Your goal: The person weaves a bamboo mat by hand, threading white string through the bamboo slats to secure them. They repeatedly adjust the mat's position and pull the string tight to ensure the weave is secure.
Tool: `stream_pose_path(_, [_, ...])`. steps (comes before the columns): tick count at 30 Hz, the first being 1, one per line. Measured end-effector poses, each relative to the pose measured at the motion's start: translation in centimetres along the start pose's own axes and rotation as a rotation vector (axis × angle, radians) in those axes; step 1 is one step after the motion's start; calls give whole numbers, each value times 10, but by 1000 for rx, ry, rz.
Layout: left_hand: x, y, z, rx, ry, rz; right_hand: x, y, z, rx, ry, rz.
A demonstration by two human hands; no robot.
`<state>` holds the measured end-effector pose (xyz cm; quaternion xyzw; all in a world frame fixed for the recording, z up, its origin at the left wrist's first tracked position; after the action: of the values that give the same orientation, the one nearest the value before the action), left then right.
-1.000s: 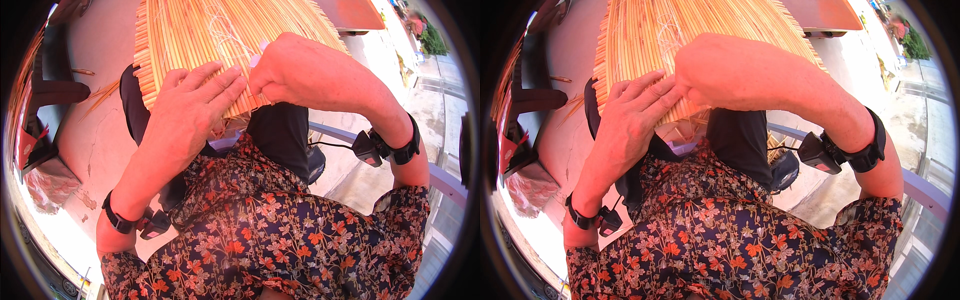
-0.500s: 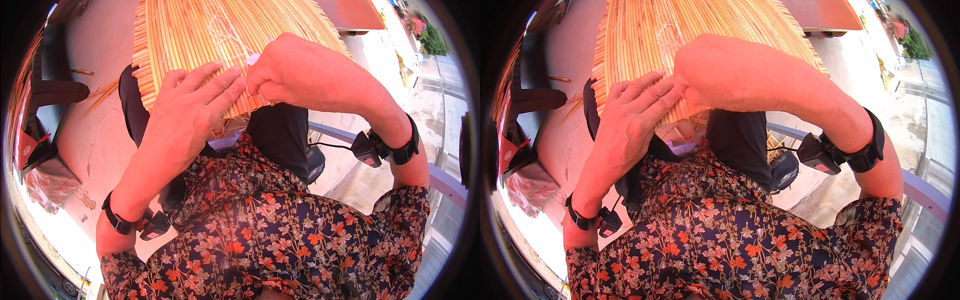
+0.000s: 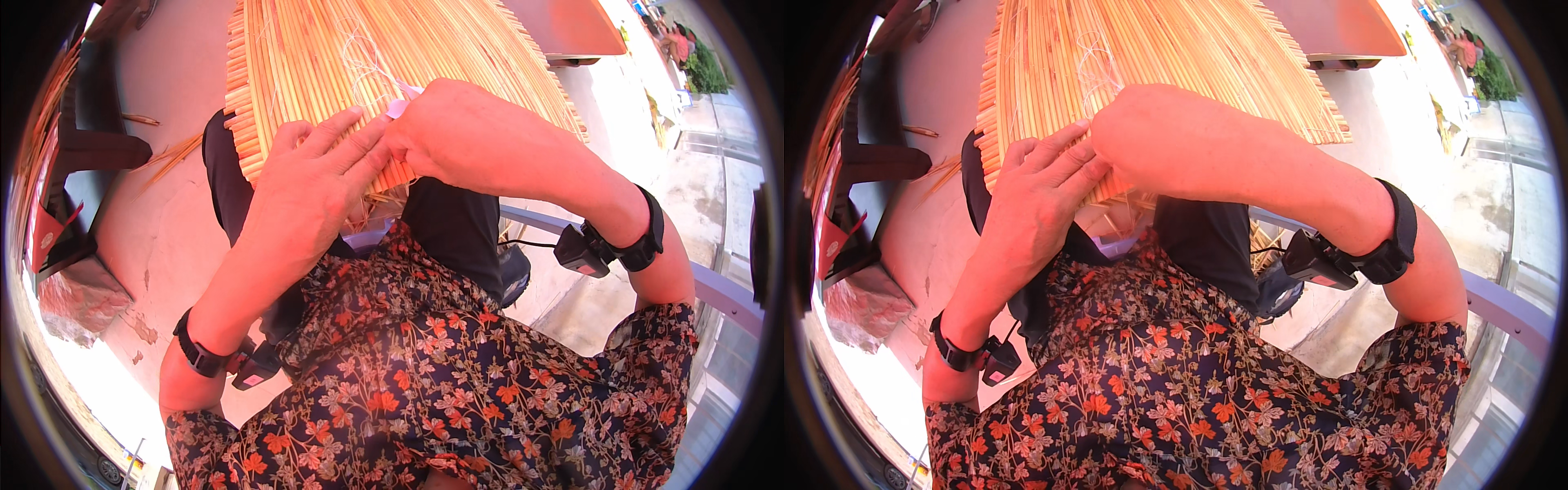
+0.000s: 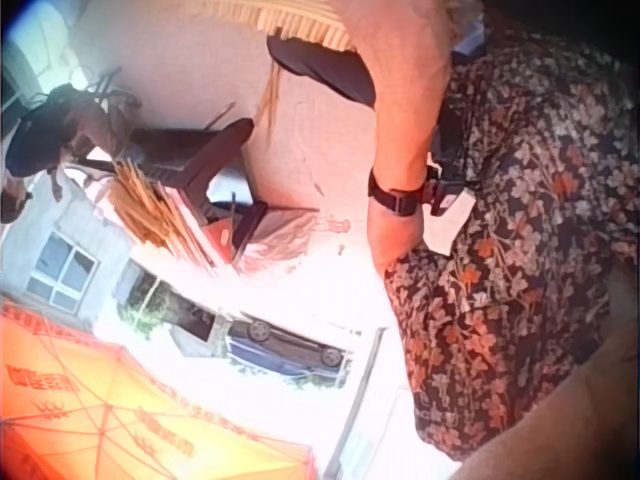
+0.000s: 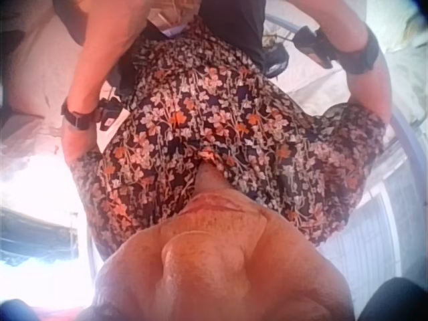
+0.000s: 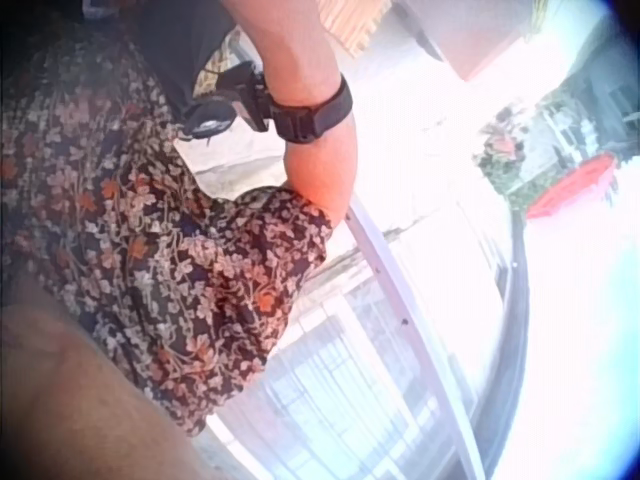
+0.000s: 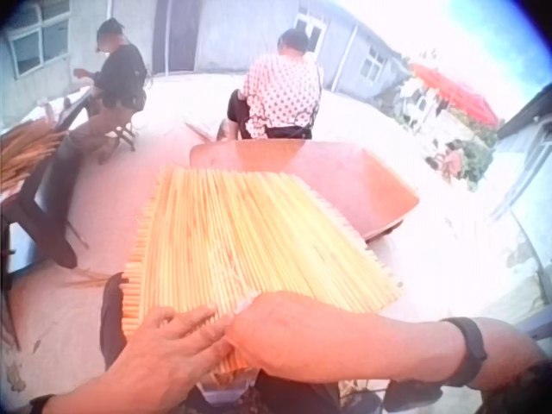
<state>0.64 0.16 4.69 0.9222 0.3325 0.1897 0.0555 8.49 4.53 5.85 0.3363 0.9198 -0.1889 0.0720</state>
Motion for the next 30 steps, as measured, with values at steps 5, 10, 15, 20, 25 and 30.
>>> stream_pose_path(5, [3,8,-5,109,61,16,4,14,-3,105,-144,81])
stream_pose_path(10, [23,11,-35,227,-16,168,9,2,-45,261,-144,-33])
stream_pose_path(15, [60,-8,-130,265,-65,224,-6,13,-140,444,-94,131])
stream_pose_path(20, [117,28,-244,100,-56,411,-13,19,-224,750,-135,236])
stream_pose_path(25, [134,14,-256,70,-597,131,-25,26,-269,730,53,195])
stream_pose_path(30, [145,8,-261,96,-502,31,-31,25,-283,644,211,71])
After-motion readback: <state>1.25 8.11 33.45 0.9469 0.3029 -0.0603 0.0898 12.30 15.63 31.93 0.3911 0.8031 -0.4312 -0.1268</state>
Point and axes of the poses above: each hand's wrist, its own x-axis towards the middle knuckle, its own z-axis out of the palm, y = z × x, the point moved 10 cm from there along x, towards the middle knuckle, and after that the axes turned 1 degree about -y, right-handed, at the moved point
